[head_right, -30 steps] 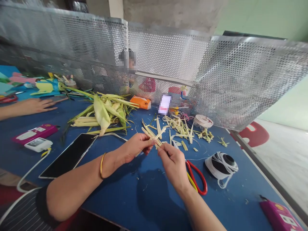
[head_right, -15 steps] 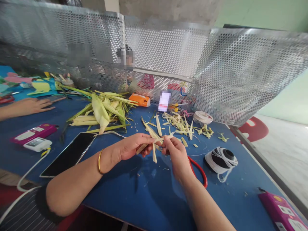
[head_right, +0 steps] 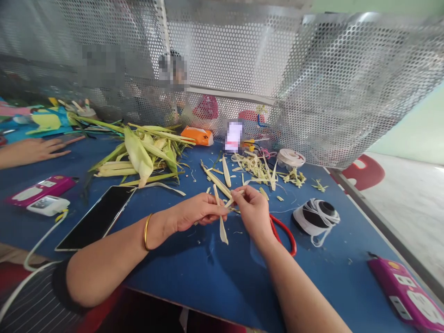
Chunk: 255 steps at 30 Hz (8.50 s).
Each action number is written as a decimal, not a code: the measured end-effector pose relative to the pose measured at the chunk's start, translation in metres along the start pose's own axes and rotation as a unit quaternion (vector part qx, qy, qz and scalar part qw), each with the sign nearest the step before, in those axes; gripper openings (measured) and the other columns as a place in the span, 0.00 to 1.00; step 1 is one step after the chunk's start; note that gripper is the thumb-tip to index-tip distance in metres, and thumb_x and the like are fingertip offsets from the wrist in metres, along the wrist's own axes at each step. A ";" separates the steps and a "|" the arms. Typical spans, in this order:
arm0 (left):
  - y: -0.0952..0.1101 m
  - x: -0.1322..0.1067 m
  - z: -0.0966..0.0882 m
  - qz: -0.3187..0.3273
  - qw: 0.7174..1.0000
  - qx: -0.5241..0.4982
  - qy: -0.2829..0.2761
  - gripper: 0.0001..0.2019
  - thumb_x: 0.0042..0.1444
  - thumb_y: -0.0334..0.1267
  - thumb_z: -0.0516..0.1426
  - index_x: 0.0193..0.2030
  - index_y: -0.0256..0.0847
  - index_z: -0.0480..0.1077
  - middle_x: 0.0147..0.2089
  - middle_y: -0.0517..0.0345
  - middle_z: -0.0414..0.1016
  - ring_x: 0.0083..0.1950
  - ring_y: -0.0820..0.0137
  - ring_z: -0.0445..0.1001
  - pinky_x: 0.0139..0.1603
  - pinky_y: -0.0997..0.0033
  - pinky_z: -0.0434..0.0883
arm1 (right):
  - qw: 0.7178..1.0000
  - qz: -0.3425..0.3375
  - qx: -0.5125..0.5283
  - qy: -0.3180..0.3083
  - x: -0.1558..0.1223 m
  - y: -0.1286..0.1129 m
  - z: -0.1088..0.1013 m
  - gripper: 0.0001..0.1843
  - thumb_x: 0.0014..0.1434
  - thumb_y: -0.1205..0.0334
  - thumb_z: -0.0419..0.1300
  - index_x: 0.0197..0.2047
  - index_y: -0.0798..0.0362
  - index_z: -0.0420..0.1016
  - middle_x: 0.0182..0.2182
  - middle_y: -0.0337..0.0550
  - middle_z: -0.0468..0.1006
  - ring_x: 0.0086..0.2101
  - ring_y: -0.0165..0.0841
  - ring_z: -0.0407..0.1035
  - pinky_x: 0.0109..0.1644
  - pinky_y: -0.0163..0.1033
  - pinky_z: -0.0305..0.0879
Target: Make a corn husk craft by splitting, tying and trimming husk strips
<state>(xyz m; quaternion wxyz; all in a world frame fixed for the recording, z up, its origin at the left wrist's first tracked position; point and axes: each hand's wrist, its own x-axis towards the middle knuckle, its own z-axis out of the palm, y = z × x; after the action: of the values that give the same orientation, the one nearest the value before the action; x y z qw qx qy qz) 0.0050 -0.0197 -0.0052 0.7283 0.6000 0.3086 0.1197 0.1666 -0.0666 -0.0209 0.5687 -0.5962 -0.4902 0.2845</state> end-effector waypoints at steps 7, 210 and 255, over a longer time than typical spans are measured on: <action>-0.007 0.001 0.002 -0.017 0.996 0.073 -0.056 0.25 0.51 0.60 0.57 0.34 0.36 0.76 0.23 0.63 0.60 0.22 0.78 0.53 0.22 0.74 0.48 | 0.983 -0.018 -0.083 -0.161 -0.005 -0.015 -0.005 0.14 0.53 0.49 0.64 0.27 0.51 0.78 0.30 0.42 0.76 0.22 0.30 0.68 0.22 0.36 0.63; -0.008 0.007 -0.005 0.020 0.993 -0.095 0.064 0.20 0.52 0.52 0.61 0.40 0.34 0.77 0.38 0.48 0.81 0.22 0.78 0.70 0.19 0.79 0.57 | 0.981 0.116 0.144 -0.057 0.002 -0.001 0.000 0.21 0.45 0.44 0.70 0.28 0.55 0.76 0.18 0.34 0.66 0.21 0.26 0.59 0.27 0.34 0.59; 0.001 0.003 -0.018 0.023 0.988 -0.137 0.067 0.19 0.47 0.49 0.66 0.40 0.36 0.78 0.37 0.52 0.81 0.28 0.75 0.75 0.27 0.77 0.66 | 0.972 -0.171 -0.161 -0.024 0.001 -0.007 -0.011 0.10 0.60 0.55 0.60 0.43 0.48 0.76 0.34 0.42 0.80 0.36 0.37 0.73 0.44 0.41 0.64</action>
<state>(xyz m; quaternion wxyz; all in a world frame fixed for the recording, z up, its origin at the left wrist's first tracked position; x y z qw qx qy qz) -0.0033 -0.0035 -0.0070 0.7782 0.4921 0.3236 0.2179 0.1746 -0.0707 -0.0118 0.4936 -0.5805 -0.6375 0.1144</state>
